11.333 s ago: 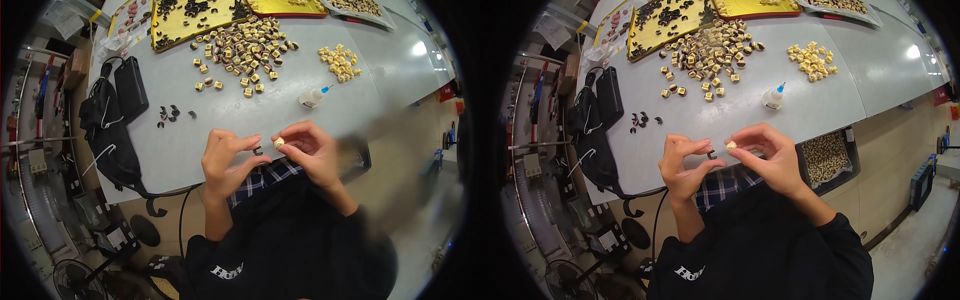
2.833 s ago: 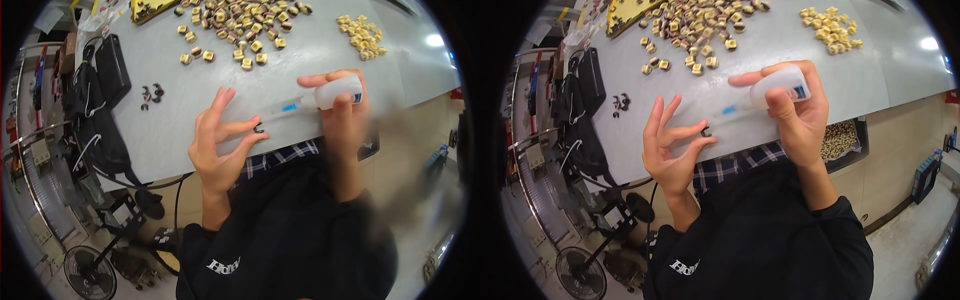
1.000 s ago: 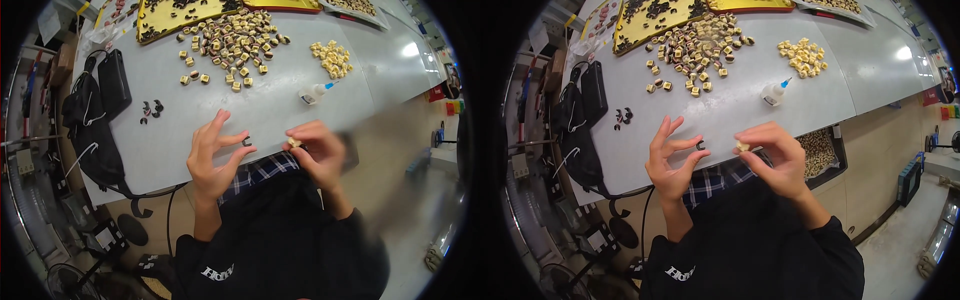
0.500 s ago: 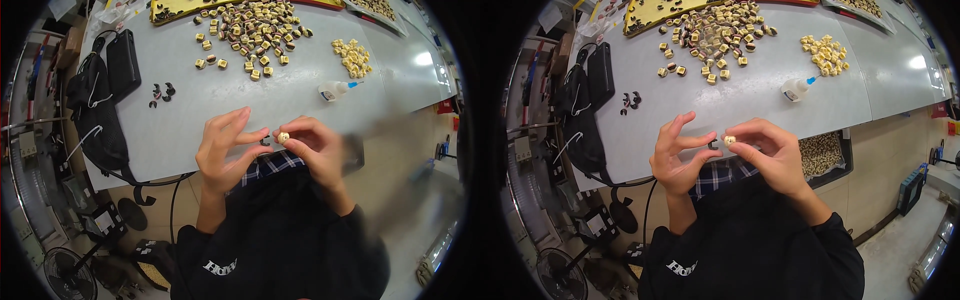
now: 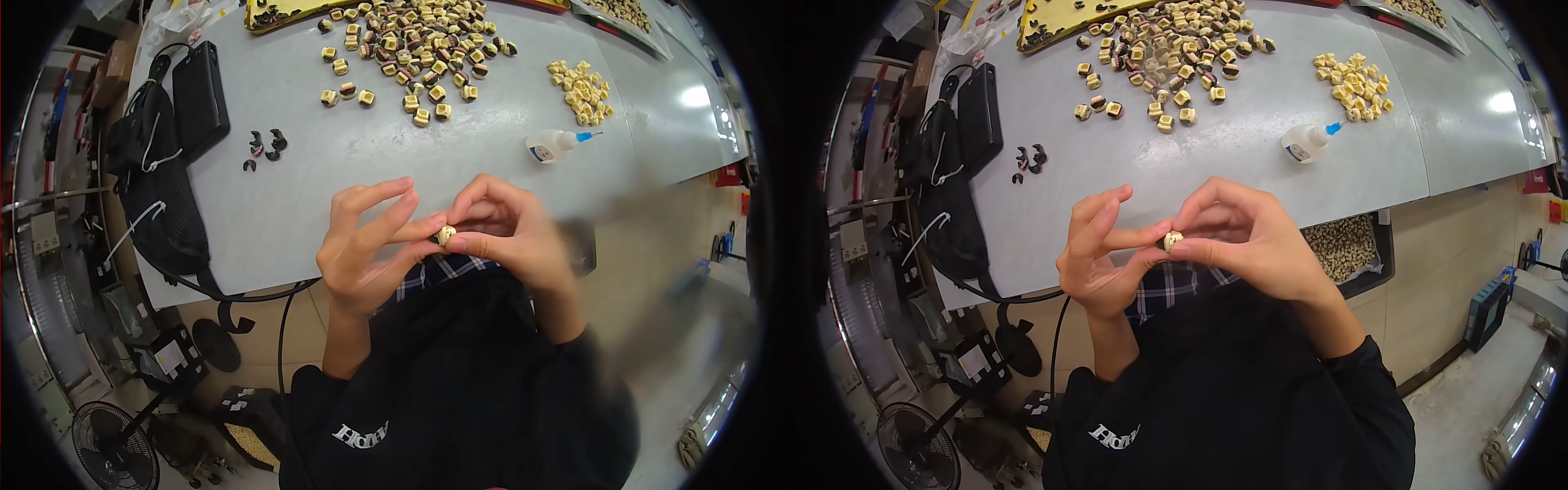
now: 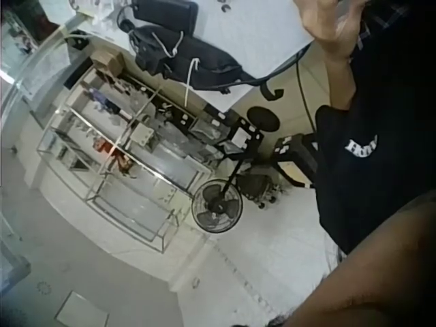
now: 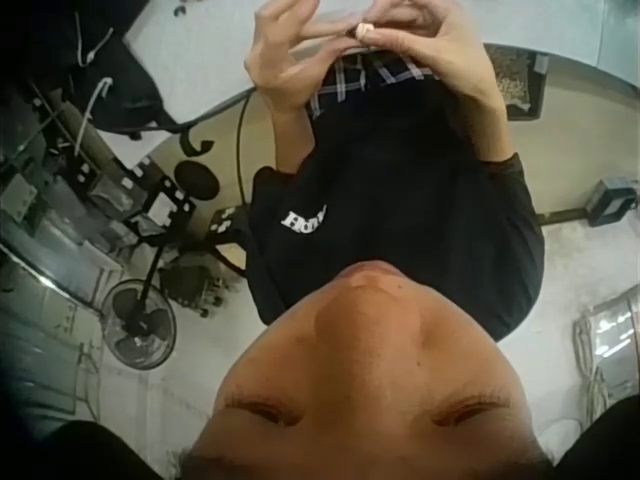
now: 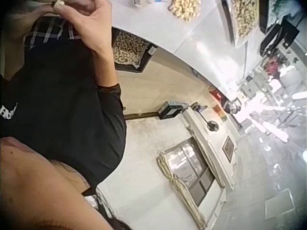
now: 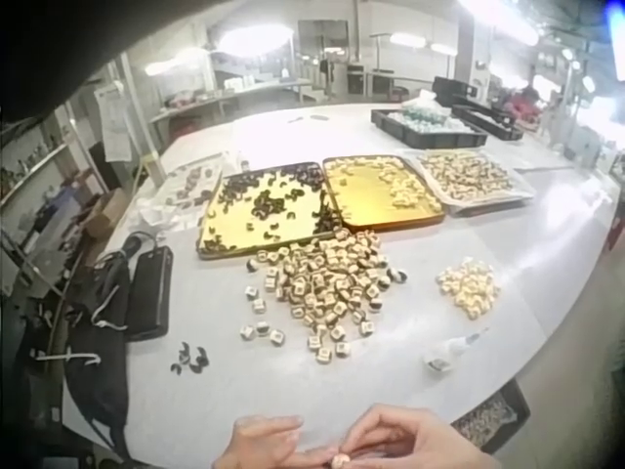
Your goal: Assembling small gold-colored cubes onto black plastic components using glue at a factory workbench.
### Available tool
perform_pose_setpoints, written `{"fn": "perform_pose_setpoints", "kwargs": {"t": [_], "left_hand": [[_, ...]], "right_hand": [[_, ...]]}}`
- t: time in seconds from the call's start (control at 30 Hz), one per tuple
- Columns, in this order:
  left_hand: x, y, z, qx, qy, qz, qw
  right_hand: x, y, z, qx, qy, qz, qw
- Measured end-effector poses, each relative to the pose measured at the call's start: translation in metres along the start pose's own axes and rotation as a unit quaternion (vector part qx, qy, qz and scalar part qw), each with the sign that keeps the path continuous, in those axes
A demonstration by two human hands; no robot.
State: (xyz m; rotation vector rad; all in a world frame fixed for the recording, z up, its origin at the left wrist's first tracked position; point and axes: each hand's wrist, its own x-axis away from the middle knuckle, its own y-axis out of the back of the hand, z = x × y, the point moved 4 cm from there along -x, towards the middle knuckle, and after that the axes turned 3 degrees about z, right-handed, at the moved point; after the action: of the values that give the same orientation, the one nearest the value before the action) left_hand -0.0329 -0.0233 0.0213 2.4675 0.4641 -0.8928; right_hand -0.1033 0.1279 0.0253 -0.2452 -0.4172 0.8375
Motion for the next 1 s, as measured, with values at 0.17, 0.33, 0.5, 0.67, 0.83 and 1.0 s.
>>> {"fn": "perform_pose_setpoints", "kwargs": {"t": [0.17, 0.33, 0.5, 0.67, 0.83, 1.0], "left_hand": [[-0.002, 0.001, -0.003, 0.036, 0.014, 0.002, 0.999], [-0.004, -0.001, -0.006, 0.057, 0.035, -0.02, 0.998], [-0.012, 0.0, -0.008, 0.01, 0.059, 0.015, 0.998], [-0.012, -0.001, -0.005, -0.032, 0.047, 0.057, 0.997], [-0.01, 0.0, -0.001, -0.012, 0.058, 0.05, 0.997], [-0.013, 0.004, -0.002, 0.012, 0.075, 0.047, 0.996]], "right_hand": [[-0.006, -0.003, -0.009, -0.125, -0.004, 0.041, 0.991], [-0.01, 0.001, -0.013, -0.141, 0.041, 0.05, 0.988], [-0.01, 0.006, -0.012, -0.157, 0.013, 0.029, 0.987], [-0.01, 0.007, -0.009, -0.115, -0.02, 0.003, 0.993], [-0.014, 0.002, -0.009, -0.137, -0.018, 0.022, 0.99], [-0.016, -0.003, -0.012, -0.216, -0.018, 0.049, 0.975]]}}
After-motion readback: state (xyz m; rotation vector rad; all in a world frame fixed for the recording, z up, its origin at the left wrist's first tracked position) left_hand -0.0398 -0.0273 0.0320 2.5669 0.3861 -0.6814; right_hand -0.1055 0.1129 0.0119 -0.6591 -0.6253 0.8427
